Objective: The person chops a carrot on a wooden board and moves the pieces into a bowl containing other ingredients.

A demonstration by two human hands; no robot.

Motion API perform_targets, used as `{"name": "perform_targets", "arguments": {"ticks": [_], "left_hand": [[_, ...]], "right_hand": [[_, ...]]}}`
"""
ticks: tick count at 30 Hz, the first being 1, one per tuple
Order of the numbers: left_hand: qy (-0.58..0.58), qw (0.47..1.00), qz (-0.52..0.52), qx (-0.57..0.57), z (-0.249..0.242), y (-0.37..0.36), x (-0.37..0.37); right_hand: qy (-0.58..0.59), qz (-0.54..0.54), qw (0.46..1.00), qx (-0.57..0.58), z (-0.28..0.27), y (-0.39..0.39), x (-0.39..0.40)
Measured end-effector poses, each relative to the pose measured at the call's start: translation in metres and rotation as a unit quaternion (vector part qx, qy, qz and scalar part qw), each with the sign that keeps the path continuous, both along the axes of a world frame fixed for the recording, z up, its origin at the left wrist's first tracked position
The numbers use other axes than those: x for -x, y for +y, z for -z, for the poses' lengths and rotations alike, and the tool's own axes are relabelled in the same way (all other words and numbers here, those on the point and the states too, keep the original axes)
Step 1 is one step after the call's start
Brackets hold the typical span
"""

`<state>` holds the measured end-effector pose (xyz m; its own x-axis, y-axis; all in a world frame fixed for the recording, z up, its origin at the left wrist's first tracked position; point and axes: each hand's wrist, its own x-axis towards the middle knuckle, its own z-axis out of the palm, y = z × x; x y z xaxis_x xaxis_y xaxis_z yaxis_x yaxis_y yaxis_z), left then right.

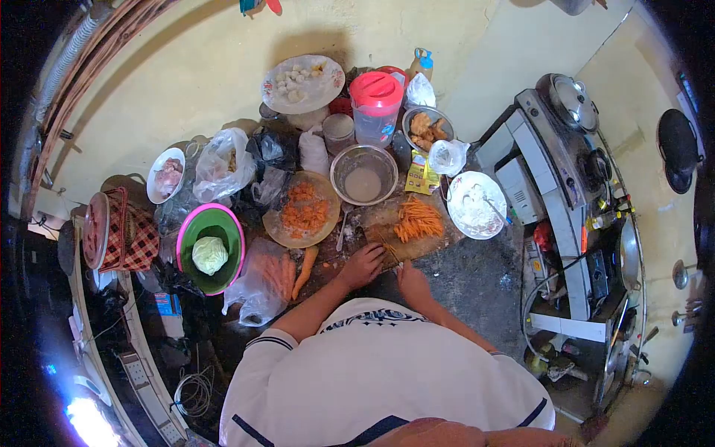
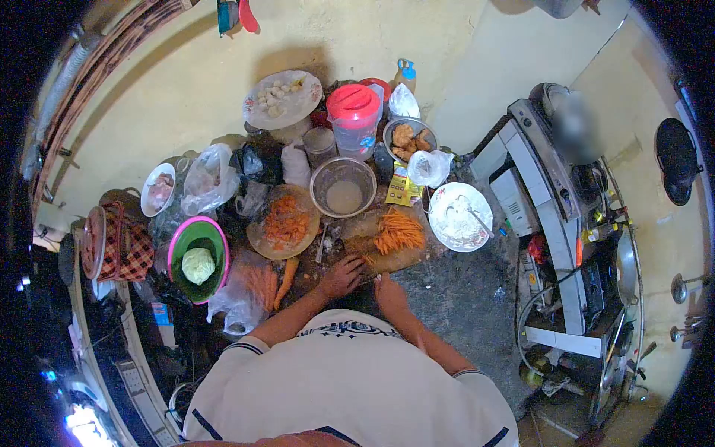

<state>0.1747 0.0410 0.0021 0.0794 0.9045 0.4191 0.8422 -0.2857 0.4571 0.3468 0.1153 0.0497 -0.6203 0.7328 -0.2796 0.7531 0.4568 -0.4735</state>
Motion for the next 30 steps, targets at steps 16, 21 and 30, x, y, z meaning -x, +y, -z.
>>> {"name": "perform_targets", "arguments": {"ticks": [16, 21, 30], "left_hand": [[-0.008, 0.999, 0.009, 0.03, -0.001, 0.0, 0.002], [-0.033, 0.999, 0.001, 0.012, 0.003, 0.001, 0.001], [-0.033, 0.999, 0.012, 0.005, 0.001, 0.002, 0.005]], "right_hand": [[-0.007, 0.012, 1.0, -0.004, 0.001, 0.004, 0.003], [-0.017, -0.007, 1.0, 0.001, -0.001, 0.004, 0.004], [-0.033, 0.003, 0.999, 0.013, -0.002, 0.004, 0.006]]}}
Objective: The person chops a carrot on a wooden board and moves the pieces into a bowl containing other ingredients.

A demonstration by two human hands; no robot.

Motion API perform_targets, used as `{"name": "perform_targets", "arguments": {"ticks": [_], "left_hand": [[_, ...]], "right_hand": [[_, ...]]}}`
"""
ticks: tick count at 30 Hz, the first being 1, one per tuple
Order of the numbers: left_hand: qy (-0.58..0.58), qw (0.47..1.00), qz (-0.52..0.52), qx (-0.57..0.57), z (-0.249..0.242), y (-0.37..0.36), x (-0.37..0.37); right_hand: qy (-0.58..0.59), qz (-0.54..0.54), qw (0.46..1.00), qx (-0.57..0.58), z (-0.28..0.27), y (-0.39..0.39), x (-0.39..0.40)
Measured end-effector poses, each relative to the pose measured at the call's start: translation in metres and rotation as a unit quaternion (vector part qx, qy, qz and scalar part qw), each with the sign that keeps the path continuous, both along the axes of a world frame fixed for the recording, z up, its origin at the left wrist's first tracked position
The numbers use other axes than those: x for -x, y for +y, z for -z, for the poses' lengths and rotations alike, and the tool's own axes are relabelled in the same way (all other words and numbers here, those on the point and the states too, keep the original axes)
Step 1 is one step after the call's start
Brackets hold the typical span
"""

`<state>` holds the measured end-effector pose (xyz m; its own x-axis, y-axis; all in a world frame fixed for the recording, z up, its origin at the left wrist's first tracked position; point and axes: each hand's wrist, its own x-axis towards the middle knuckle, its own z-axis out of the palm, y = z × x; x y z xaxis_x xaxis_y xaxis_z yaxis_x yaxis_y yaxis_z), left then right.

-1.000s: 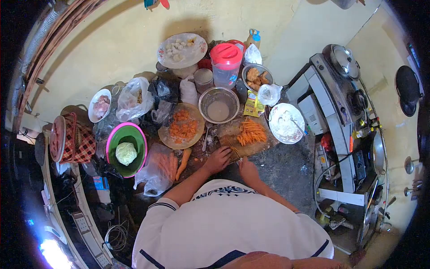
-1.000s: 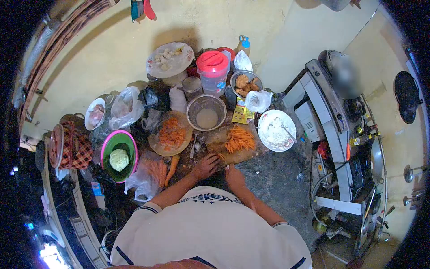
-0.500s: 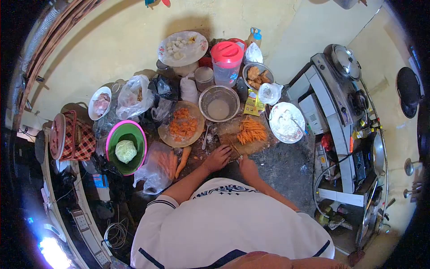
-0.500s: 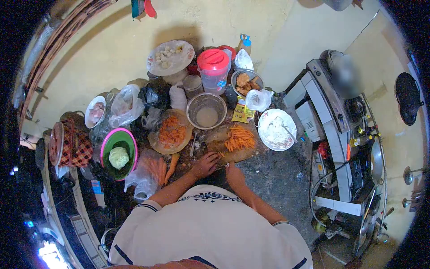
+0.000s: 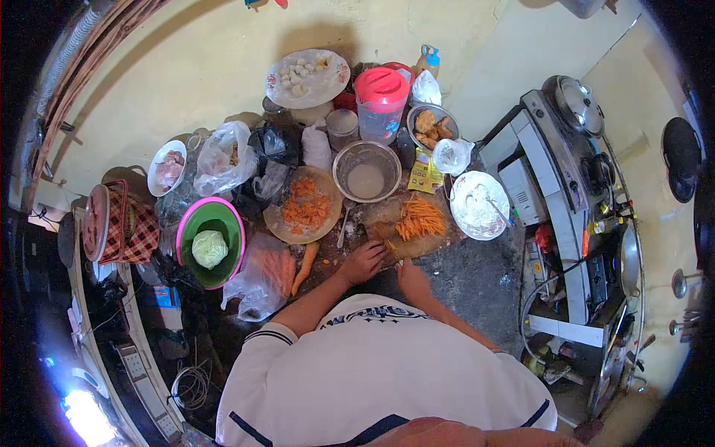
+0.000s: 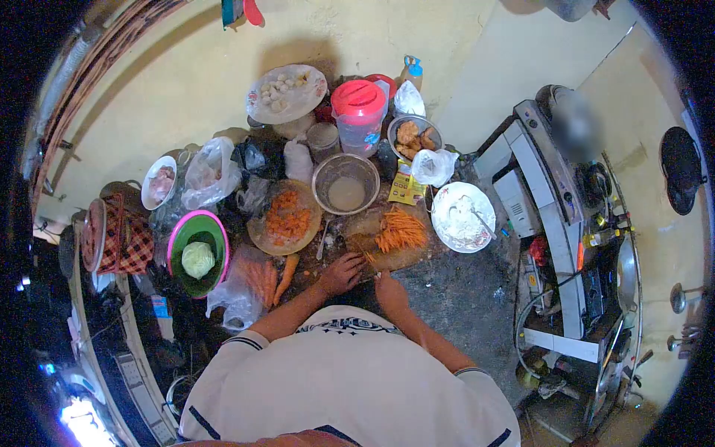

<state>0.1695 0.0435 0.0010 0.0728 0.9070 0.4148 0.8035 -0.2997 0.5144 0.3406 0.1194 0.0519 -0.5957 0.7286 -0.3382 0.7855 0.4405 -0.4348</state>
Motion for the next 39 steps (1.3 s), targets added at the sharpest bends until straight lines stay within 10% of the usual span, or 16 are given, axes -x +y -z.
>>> {"name": "perform_targets", "arguments": {"ticks": [39], "left_hand": [[-0.002, 0.999, -0.017, -0.038, -0.009, 0.0, -0.003]], "right_hand": [[0.018, -0.007, 1.0, -0.01, 0.005, -0.003, 0.007]]}}
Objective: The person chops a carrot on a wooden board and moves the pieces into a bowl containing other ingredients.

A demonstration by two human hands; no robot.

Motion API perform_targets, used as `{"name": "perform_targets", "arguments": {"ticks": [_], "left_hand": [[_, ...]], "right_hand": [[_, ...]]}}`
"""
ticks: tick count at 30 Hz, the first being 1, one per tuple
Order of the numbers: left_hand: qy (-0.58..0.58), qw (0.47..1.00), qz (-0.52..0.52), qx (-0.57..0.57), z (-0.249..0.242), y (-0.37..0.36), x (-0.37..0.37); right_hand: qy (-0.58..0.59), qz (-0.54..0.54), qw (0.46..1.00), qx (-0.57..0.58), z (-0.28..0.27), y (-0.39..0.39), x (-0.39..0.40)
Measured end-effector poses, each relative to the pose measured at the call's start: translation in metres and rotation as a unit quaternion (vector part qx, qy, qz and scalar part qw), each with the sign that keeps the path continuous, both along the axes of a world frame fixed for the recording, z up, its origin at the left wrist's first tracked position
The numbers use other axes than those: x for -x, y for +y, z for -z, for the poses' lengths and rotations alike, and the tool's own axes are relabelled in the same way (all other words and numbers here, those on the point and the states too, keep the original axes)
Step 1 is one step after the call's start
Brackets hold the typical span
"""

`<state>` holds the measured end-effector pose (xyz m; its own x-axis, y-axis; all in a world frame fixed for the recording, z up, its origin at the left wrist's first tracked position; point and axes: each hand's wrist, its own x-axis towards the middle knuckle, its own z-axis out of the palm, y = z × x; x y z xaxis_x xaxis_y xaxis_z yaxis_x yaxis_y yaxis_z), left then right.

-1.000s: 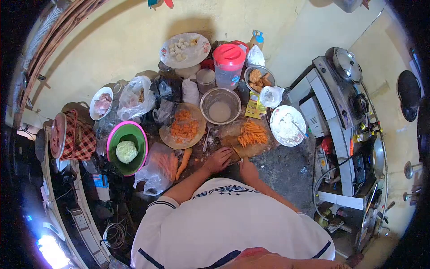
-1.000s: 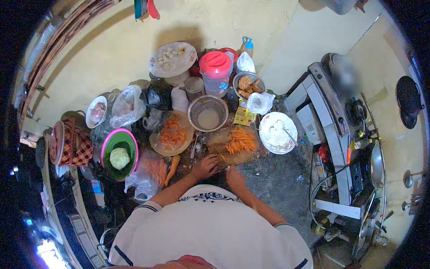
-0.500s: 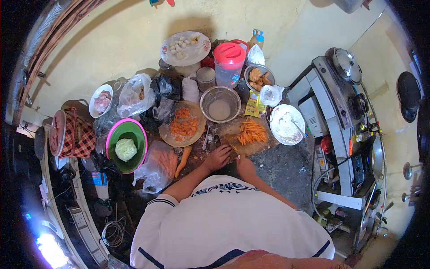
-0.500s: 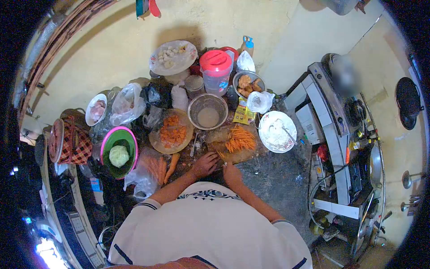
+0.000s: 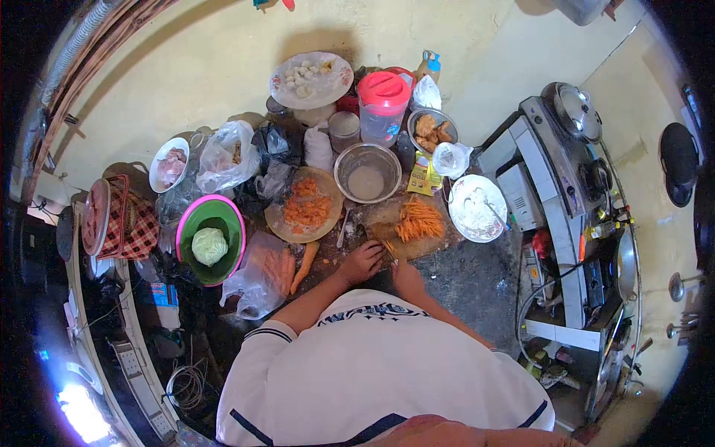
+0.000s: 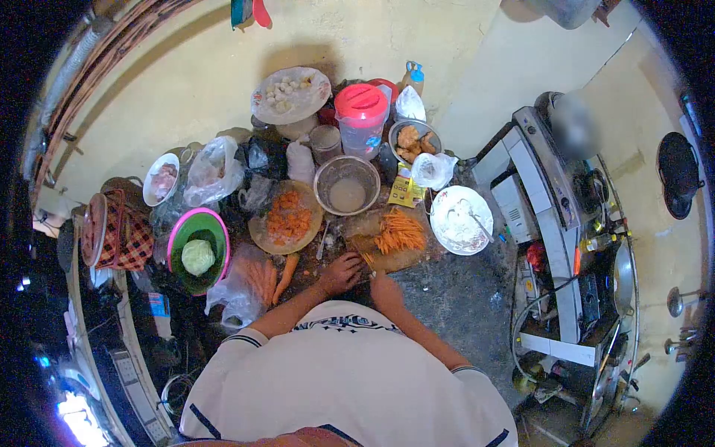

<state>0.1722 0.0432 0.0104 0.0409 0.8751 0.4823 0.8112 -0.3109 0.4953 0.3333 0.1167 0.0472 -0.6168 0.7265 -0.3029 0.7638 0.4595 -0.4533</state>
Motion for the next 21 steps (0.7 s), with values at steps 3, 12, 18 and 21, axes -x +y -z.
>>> {"name": "perform_targets", "arguments": {"ticks": [3, 12, 18, 21], "left_hand": [[0.004, 1.0, -0.001, -0.017, -0.002, 0.001, -0.001], [0.077, 0.997, -0.028, 0.002, -0.042, 0.015, -0.006], [0.011, 0.977, -0.205, 0.065, -0.032, 0.005, 0.051], [0.006, 0.936, -0.35, 0.033, -0.01, -0.014, 0.105]], "right_hand": [[0.003, 0.0, 1.0, -0.014, 0.001, 0.001, 0.003], [0.027, 0.037, 0.996, -0.073, 0.016, 0.023, -0.014], [0.048, -0.019, 0.999, -0.011, -0.004, 0.031, -0.025], [0.103, -0.061, 0.993, -0.003, -0.005, 0.034, -0.032]]}}
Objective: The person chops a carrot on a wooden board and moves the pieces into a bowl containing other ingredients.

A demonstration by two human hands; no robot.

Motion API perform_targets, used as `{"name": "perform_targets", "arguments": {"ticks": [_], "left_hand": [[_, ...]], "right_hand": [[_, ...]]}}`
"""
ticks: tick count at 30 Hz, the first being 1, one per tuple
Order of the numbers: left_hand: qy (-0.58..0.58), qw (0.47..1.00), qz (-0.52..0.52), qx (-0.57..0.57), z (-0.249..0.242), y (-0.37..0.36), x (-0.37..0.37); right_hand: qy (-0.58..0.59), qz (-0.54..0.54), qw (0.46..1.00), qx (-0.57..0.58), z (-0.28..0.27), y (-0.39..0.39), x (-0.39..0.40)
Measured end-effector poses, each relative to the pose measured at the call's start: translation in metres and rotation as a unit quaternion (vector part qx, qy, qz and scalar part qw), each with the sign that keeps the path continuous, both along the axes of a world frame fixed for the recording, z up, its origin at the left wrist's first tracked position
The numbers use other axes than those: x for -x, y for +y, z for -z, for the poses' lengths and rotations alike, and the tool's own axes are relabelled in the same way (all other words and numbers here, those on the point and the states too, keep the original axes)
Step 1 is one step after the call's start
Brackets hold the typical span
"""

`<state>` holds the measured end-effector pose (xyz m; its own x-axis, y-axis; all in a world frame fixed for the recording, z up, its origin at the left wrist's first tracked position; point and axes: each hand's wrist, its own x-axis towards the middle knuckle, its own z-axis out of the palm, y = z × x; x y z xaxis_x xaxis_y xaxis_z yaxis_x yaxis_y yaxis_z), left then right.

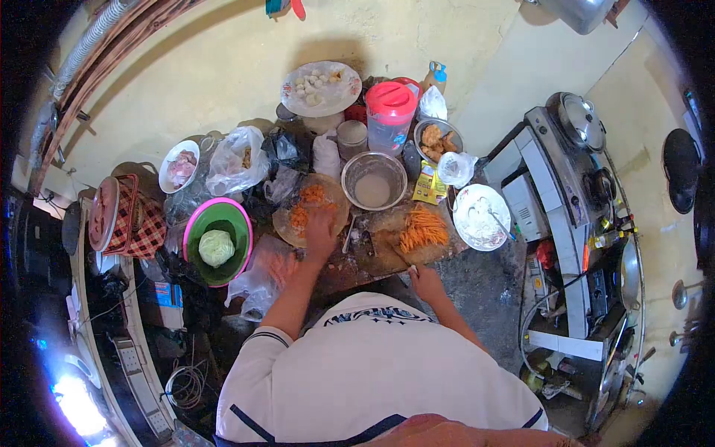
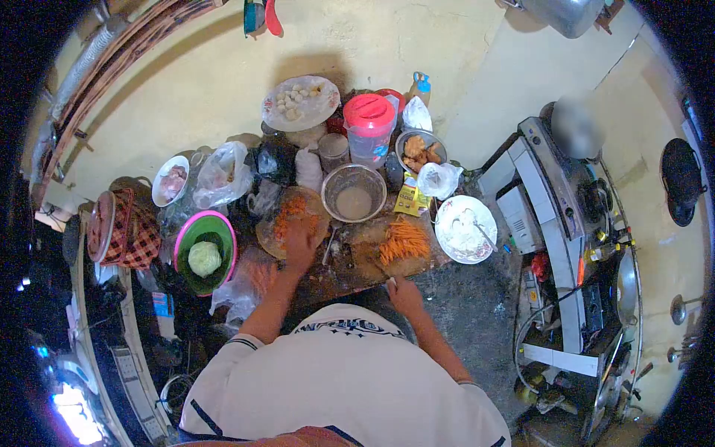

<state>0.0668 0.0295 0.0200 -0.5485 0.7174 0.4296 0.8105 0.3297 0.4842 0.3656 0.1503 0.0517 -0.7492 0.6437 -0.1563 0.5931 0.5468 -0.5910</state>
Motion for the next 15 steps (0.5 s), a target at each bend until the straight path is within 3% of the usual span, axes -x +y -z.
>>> {"name": "perform_targets", "arguments": {"ticks": [1, 5, 7, 10, 15], "left_hand": [[-0.018, 0.998, -0.052, 0.008, 0.002, -0.002, 0.014], [-0.026, 0.996, -0.084, 0.021, 0.01, 0.001, 0.039], [-0.049, 0.992, -0.025, 0.117, 0.014, 0.01, 0.044], [-0.04, 0.988, -0.009, 0.146, 0.011, 0.016, 0.038], [-0.117, 0.986, -0.054, 0.107, 0.008, 0.01, 0.037]], "right_hand": [[-0.001, 0.035, 0.999, 0.001, 0.001, 0.003, 0.0], [-0.057, 0.108, 0.992, -0.007, -0.002, 0.009, 0.005], [-0.035, 0.095, 0.995, -0.002, -0.006, 0.01, 0.007], [0.003, 0.057, 0.998, 0.017, -0.006, 0.007, 0.009], [-0.008, 0.003, 1.0, 0.014, 0.014, 0.002, 0.002]]}}
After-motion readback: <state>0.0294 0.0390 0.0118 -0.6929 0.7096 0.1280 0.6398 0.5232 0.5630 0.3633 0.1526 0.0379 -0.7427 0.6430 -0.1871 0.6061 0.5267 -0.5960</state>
